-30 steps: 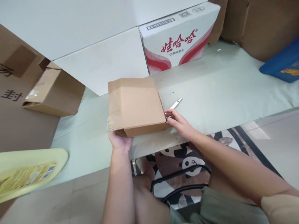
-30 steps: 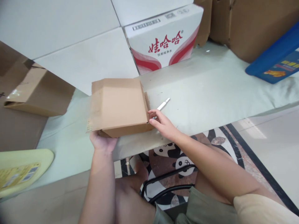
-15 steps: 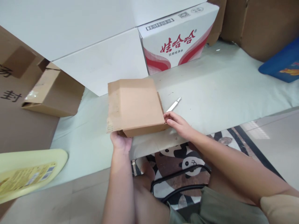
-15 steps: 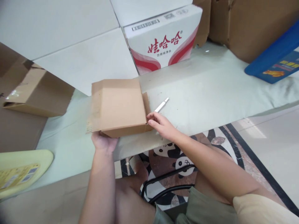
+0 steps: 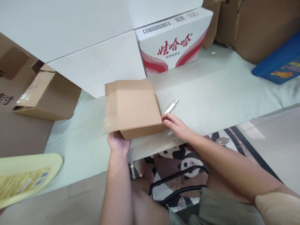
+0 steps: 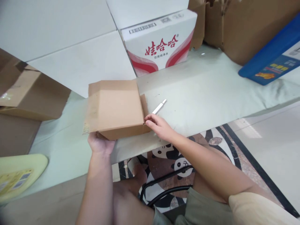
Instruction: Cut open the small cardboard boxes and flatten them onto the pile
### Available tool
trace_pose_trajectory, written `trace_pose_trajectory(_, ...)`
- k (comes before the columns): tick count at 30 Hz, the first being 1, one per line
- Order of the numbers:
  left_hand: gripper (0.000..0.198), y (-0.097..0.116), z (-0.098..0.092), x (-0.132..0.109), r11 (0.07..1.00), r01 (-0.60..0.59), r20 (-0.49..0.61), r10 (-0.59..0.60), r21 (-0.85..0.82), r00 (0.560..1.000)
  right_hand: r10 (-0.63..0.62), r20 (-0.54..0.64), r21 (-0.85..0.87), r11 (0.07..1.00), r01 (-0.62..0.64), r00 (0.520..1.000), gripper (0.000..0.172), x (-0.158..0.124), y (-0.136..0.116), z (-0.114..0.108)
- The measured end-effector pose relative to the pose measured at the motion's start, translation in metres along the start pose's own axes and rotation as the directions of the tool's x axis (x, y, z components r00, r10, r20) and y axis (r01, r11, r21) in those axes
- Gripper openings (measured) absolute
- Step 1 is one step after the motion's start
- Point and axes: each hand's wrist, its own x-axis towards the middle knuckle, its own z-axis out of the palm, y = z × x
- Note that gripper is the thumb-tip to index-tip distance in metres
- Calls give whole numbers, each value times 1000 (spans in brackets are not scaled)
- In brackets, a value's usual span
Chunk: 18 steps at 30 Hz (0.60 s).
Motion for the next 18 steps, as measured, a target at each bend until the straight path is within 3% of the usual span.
trace_pose_trajectory(9, 35, 7, 7, -3, 999, 47, 18, -46, -21, 999, -15, -73, 89, 996, 21, 997, 42, 0, 11, 2)
trace_pose_trajectory(18, 17, 13, 11, -1, 992, 122, -105, -126, -42, 986, -61, -297, 68, 994, 85, 953, 35, 2, 12, 1)
